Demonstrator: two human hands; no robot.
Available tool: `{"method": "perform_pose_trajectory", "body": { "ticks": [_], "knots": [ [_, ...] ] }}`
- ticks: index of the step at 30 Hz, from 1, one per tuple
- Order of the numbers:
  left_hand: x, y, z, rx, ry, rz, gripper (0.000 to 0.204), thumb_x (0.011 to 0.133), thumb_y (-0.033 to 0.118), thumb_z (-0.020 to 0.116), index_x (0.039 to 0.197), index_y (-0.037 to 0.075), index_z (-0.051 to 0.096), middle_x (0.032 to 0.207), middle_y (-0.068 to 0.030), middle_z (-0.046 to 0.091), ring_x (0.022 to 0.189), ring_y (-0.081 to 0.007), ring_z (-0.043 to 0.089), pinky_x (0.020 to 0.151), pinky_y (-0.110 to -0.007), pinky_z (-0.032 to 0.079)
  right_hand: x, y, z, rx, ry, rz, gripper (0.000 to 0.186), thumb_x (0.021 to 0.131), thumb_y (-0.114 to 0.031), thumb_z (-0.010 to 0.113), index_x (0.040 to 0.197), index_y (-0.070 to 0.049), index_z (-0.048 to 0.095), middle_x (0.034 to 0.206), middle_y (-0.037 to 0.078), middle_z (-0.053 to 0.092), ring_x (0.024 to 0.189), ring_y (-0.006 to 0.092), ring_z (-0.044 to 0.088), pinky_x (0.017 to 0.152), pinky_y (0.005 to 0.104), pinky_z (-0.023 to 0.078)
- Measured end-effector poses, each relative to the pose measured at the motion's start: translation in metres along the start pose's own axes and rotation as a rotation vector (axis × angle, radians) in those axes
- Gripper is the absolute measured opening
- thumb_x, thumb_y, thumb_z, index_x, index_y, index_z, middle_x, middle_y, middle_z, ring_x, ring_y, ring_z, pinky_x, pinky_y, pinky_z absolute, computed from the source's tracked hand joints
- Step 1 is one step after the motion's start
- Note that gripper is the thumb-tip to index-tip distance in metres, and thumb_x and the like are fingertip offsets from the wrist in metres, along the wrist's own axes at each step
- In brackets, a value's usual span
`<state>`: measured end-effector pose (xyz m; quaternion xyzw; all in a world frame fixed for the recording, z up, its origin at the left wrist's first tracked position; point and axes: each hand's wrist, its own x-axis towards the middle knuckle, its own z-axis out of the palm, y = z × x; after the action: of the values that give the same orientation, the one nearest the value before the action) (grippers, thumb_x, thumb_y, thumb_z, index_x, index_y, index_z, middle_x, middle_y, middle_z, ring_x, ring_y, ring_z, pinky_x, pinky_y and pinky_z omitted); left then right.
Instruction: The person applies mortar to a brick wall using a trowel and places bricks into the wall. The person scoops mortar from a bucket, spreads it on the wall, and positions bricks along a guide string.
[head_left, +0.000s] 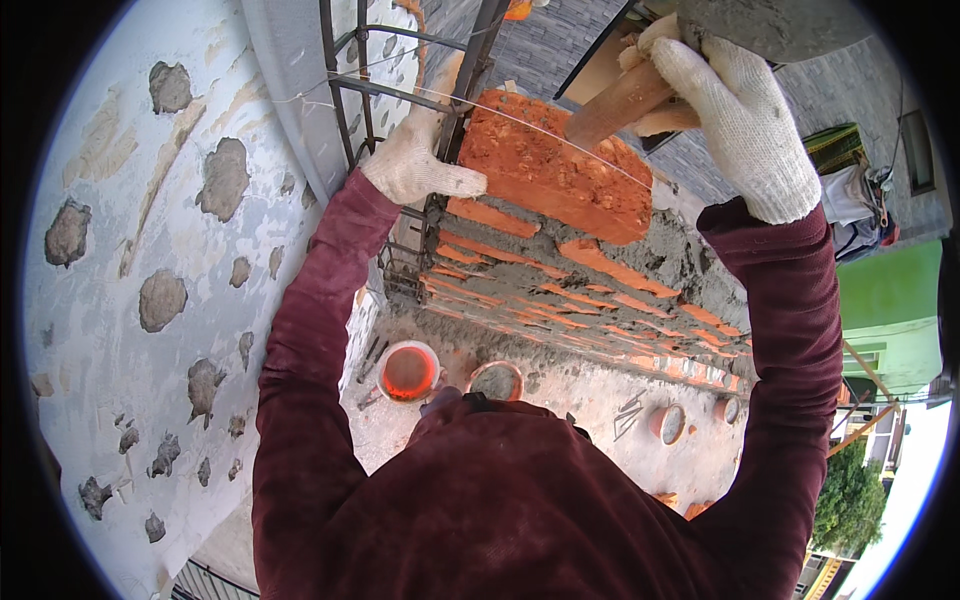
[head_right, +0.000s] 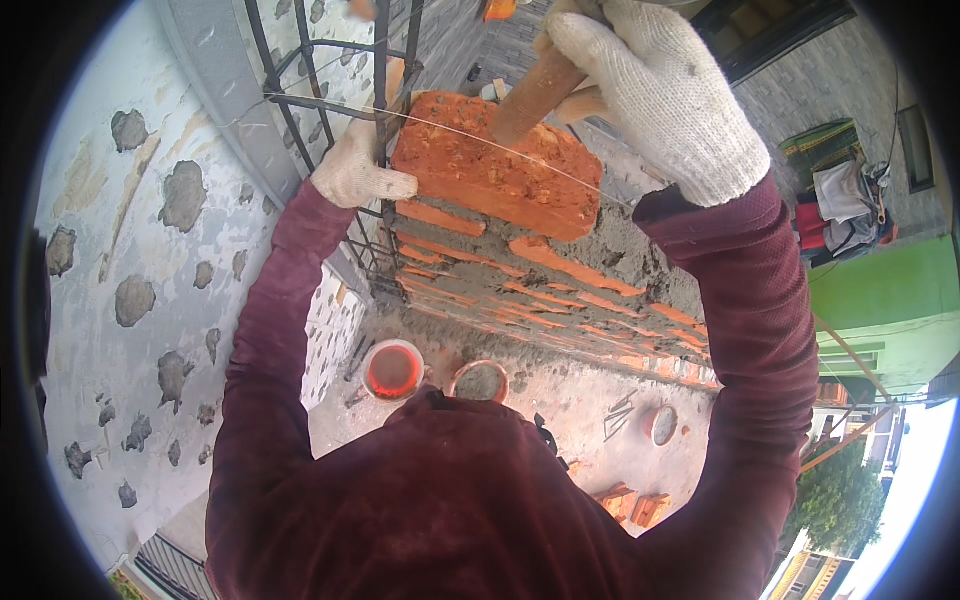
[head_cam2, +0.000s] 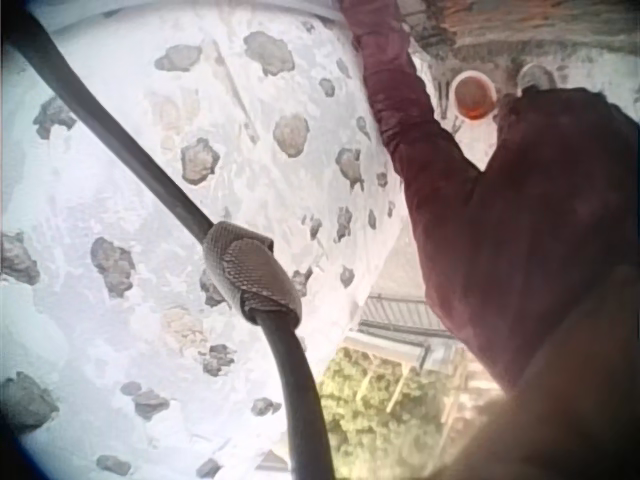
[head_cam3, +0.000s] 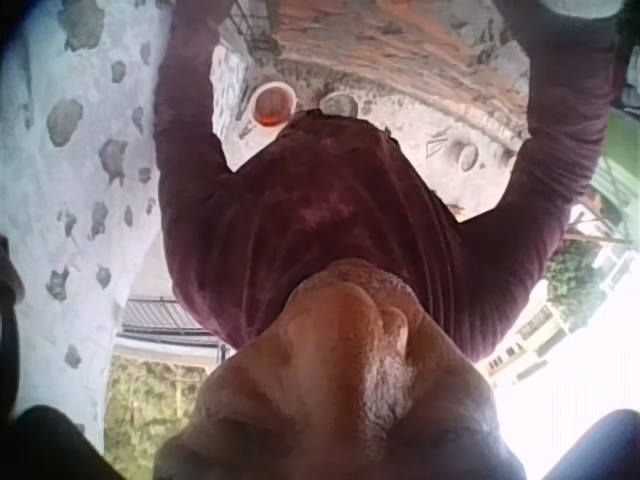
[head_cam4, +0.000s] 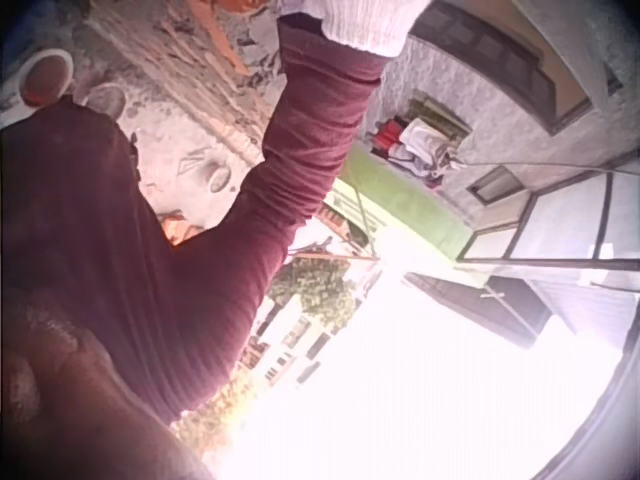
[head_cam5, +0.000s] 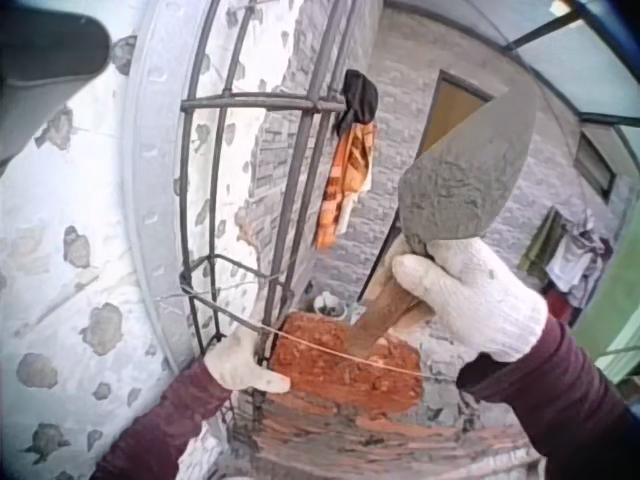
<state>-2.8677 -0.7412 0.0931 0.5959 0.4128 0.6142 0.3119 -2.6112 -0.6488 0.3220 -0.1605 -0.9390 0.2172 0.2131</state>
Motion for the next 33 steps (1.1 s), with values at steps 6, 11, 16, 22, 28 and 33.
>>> {"method": "perform_pose_trajectory", "body": {
  "ticks": [6,11,16,22,28,33],
  "knots": [
    [-0.001,0.001,-0.002,0.011,-0.054,0.015,0.134,0.059,0.025,0.1,0.162,0.001,0.019,0.159,-0.0189,0.037,0.147,-0.0297,0.036,0.121,-0.043,0.03,0.008,-0.006,0.016,-0.016,0.04,0.024,0.027,0.107,-0.026,0.058,0.116,-0.003,0.069,0.103,0.007,0.072,0.093,0.0154,0.069,0.087,0.03,0.056],
    [-0.002,-0.006,-0.006,0.006,-0.086,0.074,0.105,0.067,0.017,0.099,0.153,0.001,0.042,0.139,-0.0113,0.059,0.123,-0.0199,0.057,0.105,-0.036,0.05,0.008,-0.031,0.02,0.081,0.097,0.054,0.024,0.106,-0.024,0.057,0.112,-0.002,0.063,0.101,0.009,0.07,0.086,0.0172,0.069,0.079,0.0305,0.056],
    [-0.003,-0.013,-0.008,0.109,-0.065,0.14,0.107,0.066,0.027,0.101,0.152,0.001,0.043,0.14,-0.014,0.059,0.124,-0.0229,0.057,0.106,-0.037,0.048,0.005,-0.037,0.028,0.253,0.157,0.244,0.02,0.105,-0.018,0.057,0.11,0.001,0.056,0.096,0.012,0.068,0.084,0.018,0.072,0.067,0.0291,0.061],
    [-0.001,-0.019,-0.007,0.241,-0.012,0.226,0.114,0.065,0.029,0.1,0.156,0.002,0.038,0.152,-0.0192,0.049,0.14,-0.0301,0.046,0.117,-0.04,0.038,-0.001,-0.024,0.04,0.185,0.24,0.092,0.018,0.106,-0.015,0.054,0.113,0.001,0.056,0.096,0.011,0.068,0.083,0.0167,0.071,0.069,0.0266,0.063],
    [-0.006,-0.01,-0.008,0.025,-0.1,-0.105,0.096,0.067,0.023,0.1,0.146,0.0,0.05,0.13,-0.0105,0.064,0.116,-0.0208,0.061,0.101,-0.035,0.052,-0.003,-0.021,0.028,0.201,0.097,0.235,0.024,0.106,-0.021,0.058,0.111,0.002,0.055,0.096,0.011,0.067,0.081,0.0156,0.071,0.067,0.0261,0.064],
    [-0.005,-0.009,-0.004,0.033,-0.03,0.076,0.102,0.067,0.024,0.1,0.149,0.0,0.045,0.135,-0.0127,0.061,0.12,-0.0218,0.059,0.103,-0.037,0.05,0.001,-0.032,0.025,0.249,0.322,0.037,0.022,0.105,-0.02,0.058,0.107,0.003,0.058,0.094,0.011,0.067,0.079,0.0152,0.069,0.066,0.0264,0.059]
  ]
}}
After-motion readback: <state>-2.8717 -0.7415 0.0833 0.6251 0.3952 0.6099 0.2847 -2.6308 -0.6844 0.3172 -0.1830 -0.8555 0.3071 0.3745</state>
